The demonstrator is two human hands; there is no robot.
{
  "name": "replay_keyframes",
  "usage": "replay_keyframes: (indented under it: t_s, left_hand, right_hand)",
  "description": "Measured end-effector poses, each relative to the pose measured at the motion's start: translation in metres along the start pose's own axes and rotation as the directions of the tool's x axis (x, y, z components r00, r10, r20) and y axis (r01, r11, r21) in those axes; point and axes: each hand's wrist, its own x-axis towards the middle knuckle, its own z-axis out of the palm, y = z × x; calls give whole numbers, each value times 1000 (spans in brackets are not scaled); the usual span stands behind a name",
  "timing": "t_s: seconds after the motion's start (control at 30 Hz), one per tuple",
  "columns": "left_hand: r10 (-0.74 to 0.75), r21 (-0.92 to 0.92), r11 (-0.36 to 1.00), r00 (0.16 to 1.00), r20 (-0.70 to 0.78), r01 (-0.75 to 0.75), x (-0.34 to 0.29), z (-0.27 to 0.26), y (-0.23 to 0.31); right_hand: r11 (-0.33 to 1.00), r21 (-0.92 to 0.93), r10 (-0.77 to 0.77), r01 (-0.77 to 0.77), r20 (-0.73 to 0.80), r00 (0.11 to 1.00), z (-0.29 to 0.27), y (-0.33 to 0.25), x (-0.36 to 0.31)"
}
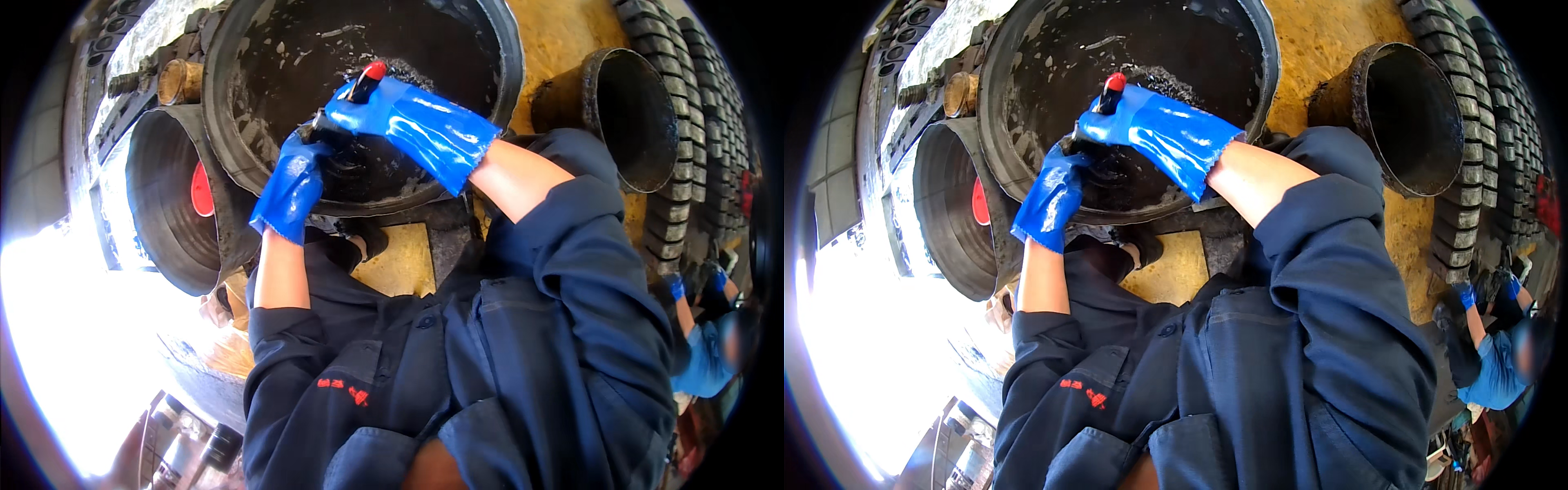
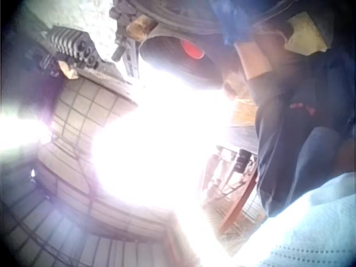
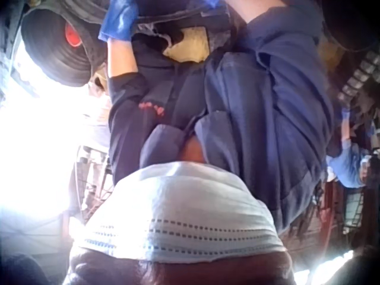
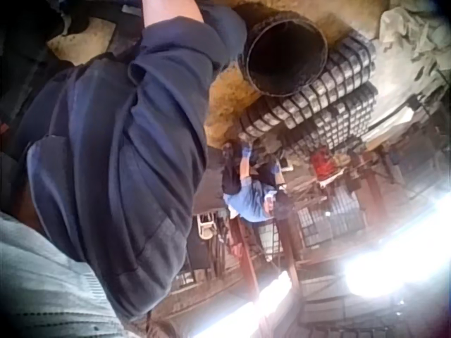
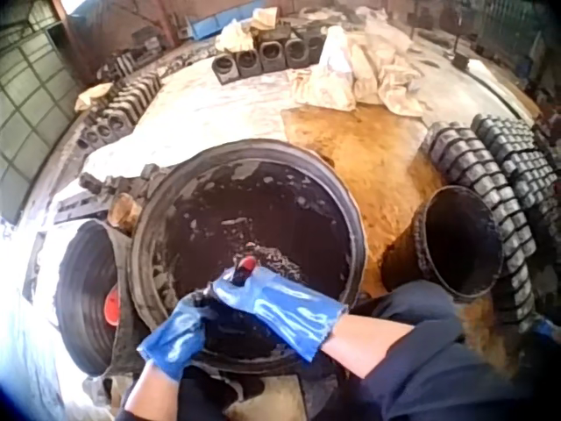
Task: The person, wearing blue gloves, cleans a series of circular metal rings by dipping them into a bucket of dark fluid and scrubbing them with a brush. After cleaning, they rinse the rings in a second bucket and place them aside on a table.
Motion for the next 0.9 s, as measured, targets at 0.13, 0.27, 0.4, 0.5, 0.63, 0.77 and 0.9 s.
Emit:
replay_keyframes:
  t_s: [0.13, 0.27, 0.4, 0.5, 0.63, 0.77, 0.9]
  left_hand:
    - [-18, -62, 998, 1000, 19, 20, 1, 18, 6]
    - [-5, -159, 987, 1000, -24, 2, 0, 17, 0]
    - [-3, -111, 994, 996, -88, -7, 14, -2, -22]
    - [-30, -69, 997, 998, -57, 26, 44, -22, -49]
    - [424, 656, 655, 901, 89, -374, 48, -59, -69]
    - [-450, -682, 699, 874, -186, 214, 68, 2, -27]
    - [-510, -618, 738, 825, -245, 272, 55, -11, -19]
  right_hand:
    - [980, 186, 113, -76, -197, 974, -11, 19, 11]
    - [927, 278, 314, -253, -204, 927, -17, 36, 13]
    - [955, 258, 227, -147, -318, 920, -11, 54, 2]
    - [932, 175, 358, -317, -321, 877, -6, 53, 26]
    - [922, 314, 286, -228, -151, 946, 5, 22, 36]
    - [949, 241, 236, -204, -110, 965, 14, 39, 30]
    - [990, -88, -113, 113, -1, 994, 25, 14, 15]
